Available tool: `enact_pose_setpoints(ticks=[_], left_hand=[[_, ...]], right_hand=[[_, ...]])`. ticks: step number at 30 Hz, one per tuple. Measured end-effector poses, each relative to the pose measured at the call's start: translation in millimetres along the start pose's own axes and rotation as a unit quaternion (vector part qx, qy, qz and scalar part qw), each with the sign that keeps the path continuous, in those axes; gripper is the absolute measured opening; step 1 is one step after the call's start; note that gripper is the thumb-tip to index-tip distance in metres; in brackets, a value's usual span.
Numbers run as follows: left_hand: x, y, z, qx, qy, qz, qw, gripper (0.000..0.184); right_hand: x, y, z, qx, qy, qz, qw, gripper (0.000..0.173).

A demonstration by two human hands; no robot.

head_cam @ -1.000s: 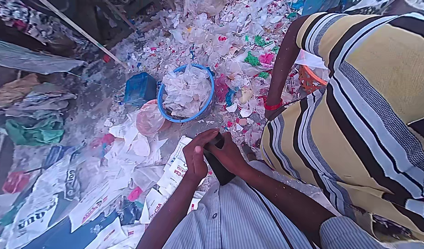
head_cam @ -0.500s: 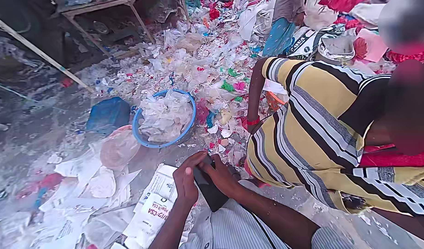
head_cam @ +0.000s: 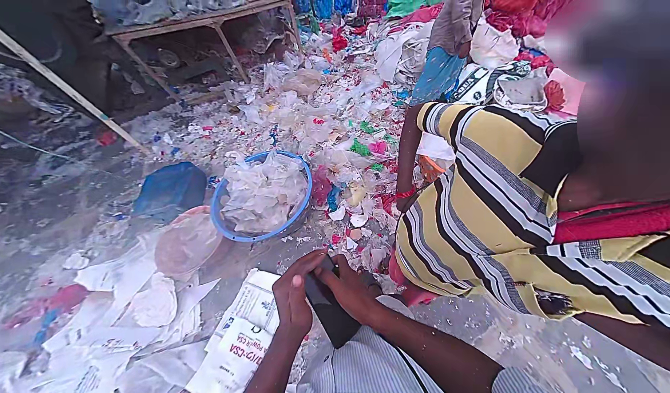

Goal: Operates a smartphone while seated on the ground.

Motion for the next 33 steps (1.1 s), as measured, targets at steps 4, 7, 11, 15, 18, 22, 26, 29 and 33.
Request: enact_pose_setpoints(ticks=[4,7,11,15,18,22,26,29,33], left_hand=[[-8,-10,3,-0.015,-0.011,-0.008,1.0,0.079],[-12,-19,3,-0.01,-0.011,-0.007,1.0,0.08],[-16,-30,2,-0.002,-0.008,-0.004,1.0,0.081],[-20,-41,2,-0.003,-0.008,-0.008,1.0,0.081],[-23,-49,4,-0.01,-0.009,-0.011,1.0,0.079],[-20,-58,-2,0.049,0.013,0.016,0.999,0.06],[-9,-64,-13,0.136,0.021,0.041,0.99,0.051],[17,-53,-47,0.247,0.083,0.086,0.962,0.068],[53,-8,-123,0.338,0.215,0.145,0.905,0.085]], right_hand=[[2,11,-1,0.005,-0.002,0.001,1.0,0.062],[4,21,1,0.0,0.002,0.004,1.0,0.062],[7,31,1,-0.001,-0.005,0.004,1.0,0.063],[11,43,3,-0.003,-0.005,0.013,1.0,0.061],[16,50,3,0.037,-0.025,0.042,0.998,0.059],[18,59,8,0.1,-0.048,0.083,0.99,0.057],[19,63,8,0.117,-0.047,0.08,0.989,0.057],[20,62,6,0.125,-0.044,0.076,0.988,0.056],[-32,53,66,0.12,-0.058,0.048,0.99,0.042]])
Point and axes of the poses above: each hand's wrist, its own x-axis towards the middle knuckle, its own y-axis out of the palm, z = x × y, the point moved 9 cm from there along x, towards the middle knuckle, and after that the axes turned 9 degrees about z, right-handed, at the moved point
